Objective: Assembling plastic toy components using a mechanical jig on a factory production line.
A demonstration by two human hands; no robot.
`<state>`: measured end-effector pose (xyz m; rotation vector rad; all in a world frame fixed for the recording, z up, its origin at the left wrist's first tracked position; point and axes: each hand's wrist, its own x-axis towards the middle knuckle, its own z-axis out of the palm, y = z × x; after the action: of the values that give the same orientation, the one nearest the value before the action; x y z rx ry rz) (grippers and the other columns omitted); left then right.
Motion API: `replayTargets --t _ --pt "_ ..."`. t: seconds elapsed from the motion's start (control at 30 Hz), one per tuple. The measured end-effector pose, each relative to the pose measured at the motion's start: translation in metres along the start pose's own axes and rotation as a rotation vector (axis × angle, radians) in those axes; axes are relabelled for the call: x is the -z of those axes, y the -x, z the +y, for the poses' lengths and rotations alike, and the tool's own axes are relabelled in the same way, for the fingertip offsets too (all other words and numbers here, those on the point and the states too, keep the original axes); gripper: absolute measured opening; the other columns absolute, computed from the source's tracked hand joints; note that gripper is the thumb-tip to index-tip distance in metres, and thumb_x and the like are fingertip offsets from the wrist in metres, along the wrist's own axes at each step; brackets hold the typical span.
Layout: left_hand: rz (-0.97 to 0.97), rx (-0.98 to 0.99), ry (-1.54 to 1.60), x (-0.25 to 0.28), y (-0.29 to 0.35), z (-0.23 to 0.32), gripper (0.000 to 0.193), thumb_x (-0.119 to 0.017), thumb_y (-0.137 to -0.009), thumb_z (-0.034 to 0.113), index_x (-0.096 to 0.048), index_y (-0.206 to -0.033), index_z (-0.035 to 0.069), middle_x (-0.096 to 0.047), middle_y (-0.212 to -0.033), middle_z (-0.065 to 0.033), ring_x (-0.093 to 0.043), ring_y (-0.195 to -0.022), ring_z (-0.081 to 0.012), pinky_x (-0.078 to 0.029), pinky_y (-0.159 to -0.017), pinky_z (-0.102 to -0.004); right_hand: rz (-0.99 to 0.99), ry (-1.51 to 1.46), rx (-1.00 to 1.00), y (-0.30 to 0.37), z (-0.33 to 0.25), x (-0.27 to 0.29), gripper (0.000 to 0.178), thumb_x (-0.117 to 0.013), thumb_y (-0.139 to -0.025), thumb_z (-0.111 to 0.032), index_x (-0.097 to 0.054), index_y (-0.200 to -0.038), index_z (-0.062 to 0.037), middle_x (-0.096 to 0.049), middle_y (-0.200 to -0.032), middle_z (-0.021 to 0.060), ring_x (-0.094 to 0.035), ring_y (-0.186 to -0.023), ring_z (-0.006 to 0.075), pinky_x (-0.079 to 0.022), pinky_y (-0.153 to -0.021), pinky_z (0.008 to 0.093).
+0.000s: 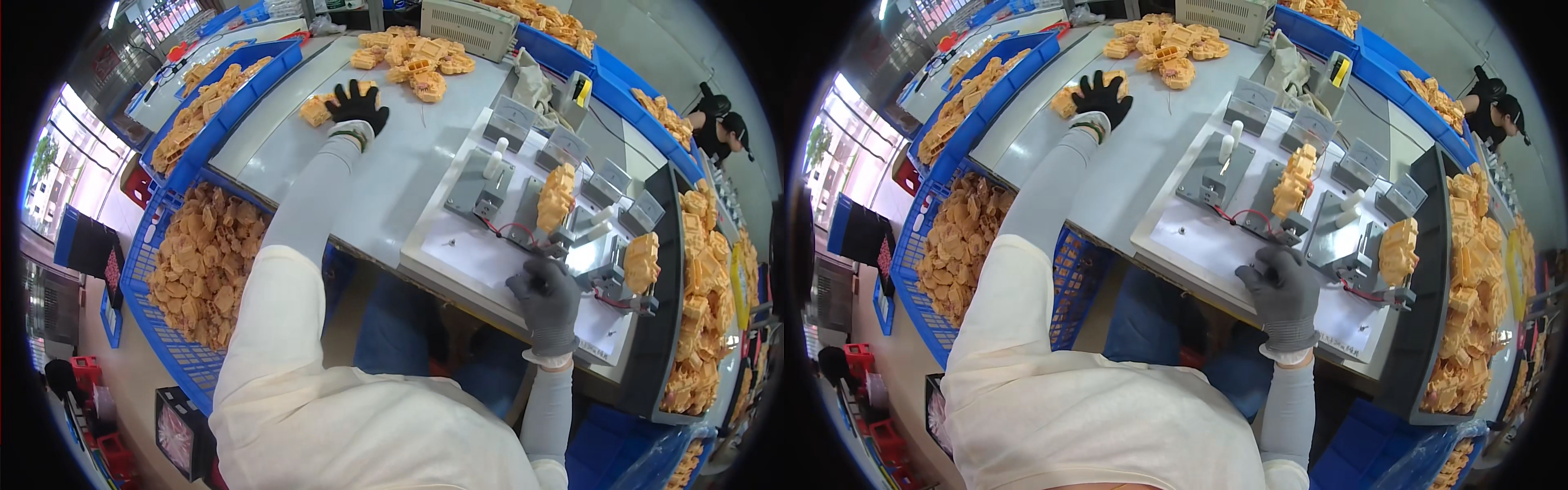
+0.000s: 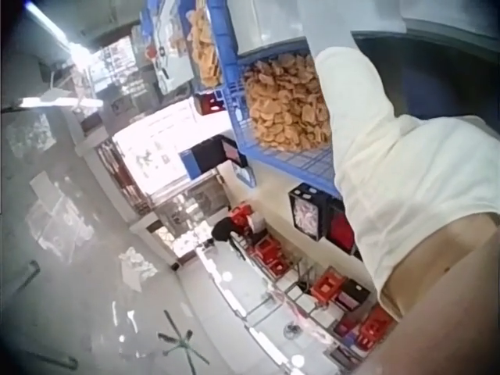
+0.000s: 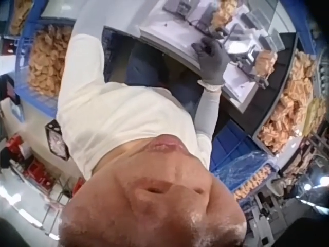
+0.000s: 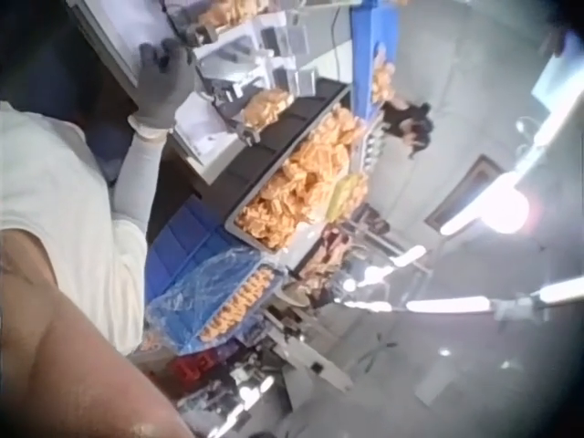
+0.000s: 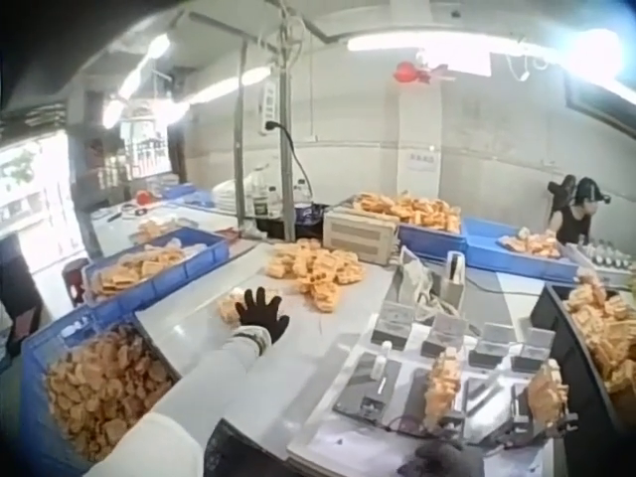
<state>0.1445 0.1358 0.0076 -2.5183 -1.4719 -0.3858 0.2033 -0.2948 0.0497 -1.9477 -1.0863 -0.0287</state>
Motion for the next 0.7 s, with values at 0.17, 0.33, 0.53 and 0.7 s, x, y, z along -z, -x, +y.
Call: replayTargets --t 0.17,0.33,0.53,0.7 --pt "-0.257 0.155 0.030 0.008 -0.013 -0.019 0.064 -0.036 -0.082 0.064 -0.032 -0.137 0.033 -0.018 -0.147 -0.0079 -0.010 -0.135 -0.0383 -0.005 -0.102 -0.0643 0.070 0.069 -0.065 0.000 0.009 -0.006 0.020 -0.073 -0.065 -0.004 -0.061 -0.080 -0.0009 -0.058 -0.072 0.0069 -0.056 -0.061 0.0162 -0.045 -0.058 0.0268" --pt "0.038 -0.090 -0.008 -0.020 0.025 -0.038 0.060 -0.040 -0.081 0.064 -0.040 -0.132 0.032 -0.026 -0.142 -0.0086 -0.017 -0.132 -0.0377 -0.010 -0.099 -0.0647 0.059 0.016 -0.031 -0.001 0.004 -0.006 0.017 -0.071 -0.067 -0.003 -0.062 -0.081 -0.0007 -0.058 -0.074 0.0069 -0.056 -0.062 0.0149 -0.045 -0.059 0.0262" --pt "0.310 -0.453 0.261 -0.005 0.089 -0.036 0.055 -0.060 -0.081 0.039 -0.044 -0.129 0.017 -0.042 -0.126 -0.0135 -0.037 -0.121 -0.0315 -0.027 -0.098 -0.0513 0.080 -0.057 -0.062 0.005 0.002 0.002 0.010 -0.064 -0.074 -0.001 -0.061 -0.082 0.0007 -0.059 -0.074 0.0071 -0.057 -0.063 0.0147 -0.044 -0.058 0.0257" --pt "0.385 -0.523 0.420 -0.026 0.083 -0.077 0.049 -0.067 -0.079 0.020 -0.049 -0.122 0.004 -0.052 -0.114 -0.0161 -0.047 -0.109 -0.0314 -0.039 -0.094 -0.0380 0.078 -0.002 0.117 0.016 -0.006 0.005 0.008 -0.066 -0.073 -0.005 -0.062 -0.078 -0.0011 -0.061 -0.078 0.0114 -0.059 -0.063 0.0233 -0.047 -0.057 0.0313"
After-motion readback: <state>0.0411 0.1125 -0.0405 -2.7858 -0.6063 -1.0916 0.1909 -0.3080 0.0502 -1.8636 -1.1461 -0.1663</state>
